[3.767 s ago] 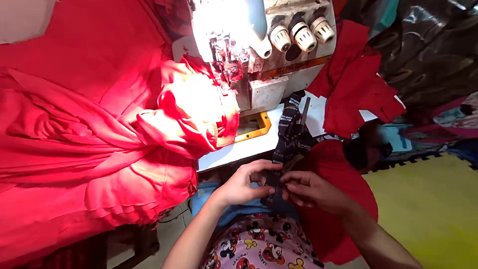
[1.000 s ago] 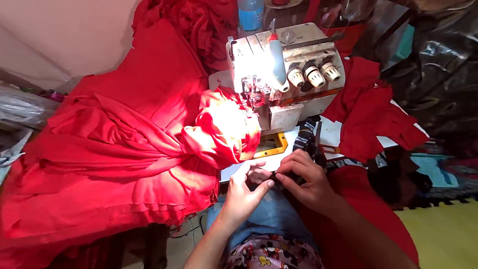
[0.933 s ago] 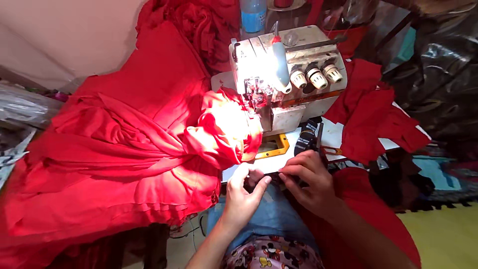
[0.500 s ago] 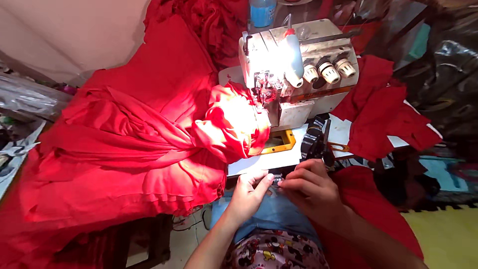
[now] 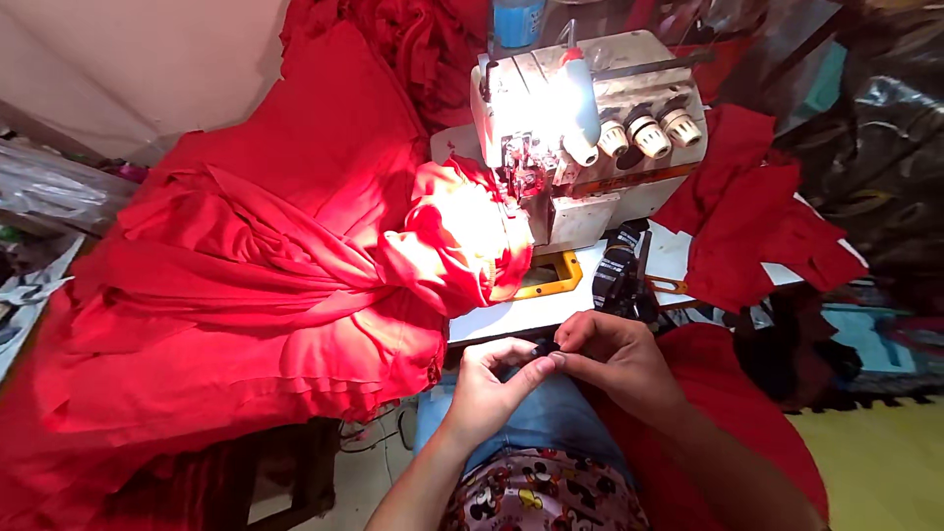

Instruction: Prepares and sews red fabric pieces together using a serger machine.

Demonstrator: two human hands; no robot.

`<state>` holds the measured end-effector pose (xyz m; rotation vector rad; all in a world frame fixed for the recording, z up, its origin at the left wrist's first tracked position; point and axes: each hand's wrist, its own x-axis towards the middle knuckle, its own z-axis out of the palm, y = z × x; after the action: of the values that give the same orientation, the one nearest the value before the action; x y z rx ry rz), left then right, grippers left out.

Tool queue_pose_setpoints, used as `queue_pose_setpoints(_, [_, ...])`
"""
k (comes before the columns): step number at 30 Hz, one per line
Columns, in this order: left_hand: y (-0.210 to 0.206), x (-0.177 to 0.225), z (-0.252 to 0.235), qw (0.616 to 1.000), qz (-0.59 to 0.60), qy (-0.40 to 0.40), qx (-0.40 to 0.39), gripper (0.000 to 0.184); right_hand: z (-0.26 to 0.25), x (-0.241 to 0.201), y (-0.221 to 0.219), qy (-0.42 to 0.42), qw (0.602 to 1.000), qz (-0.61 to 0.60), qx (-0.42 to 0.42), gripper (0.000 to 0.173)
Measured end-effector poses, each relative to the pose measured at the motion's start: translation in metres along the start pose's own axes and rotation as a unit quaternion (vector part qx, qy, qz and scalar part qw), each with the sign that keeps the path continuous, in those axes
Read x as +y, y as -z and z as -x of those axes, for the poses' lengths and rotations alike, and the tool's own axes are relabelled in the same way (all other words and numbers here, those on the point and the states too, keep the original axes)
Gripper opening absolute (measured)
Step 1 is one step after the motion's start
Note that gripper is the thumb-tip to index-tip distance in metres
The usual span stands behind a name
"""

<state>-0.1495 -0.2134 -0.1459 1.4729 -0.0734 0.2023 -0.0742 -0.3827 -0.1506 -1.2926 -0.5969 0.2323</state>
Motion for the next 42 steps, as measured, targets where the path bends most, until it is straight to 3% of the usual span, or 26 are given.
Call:
queue_pose_setpoints(6, [0.002,0.003,0.003,0.999,-0.014,0.019,0.032,0.01,0.002,-0.001,0.008,-0.05,0.997,-0.034,-0.042,0.01])
queue_pose_setpoints(13, [0.001,0.004,0.006,0.999,-0.023,0.044,0.022,0.011,0.007,0.004,0.011,-0.019,0.994,0.056,-0.091,0.019])
queue_pose_setpoints(30, [0.001,-0.003,0.006,0.996,-0.082,-0.003,0.019,0.014,0.002,0.012,0.008,-0.016,0.995,0.07,-0.075,0.012])
queue_pose_setpoints(37, [0.0,-0.01,0.005,0.997,-0.069,-0.029,0.028,0.014,-0.004,0.016,0.003,0.057,0.992,0.093,-0.056,0.014])
queue_pose_setpoints(42, [0.01,-0.002,0.001,0.958,-0.27,-0.101,-0.011,0.014,-0.02,0.007,0.011,0.156,0.94,0.269,-0.14,0.018])
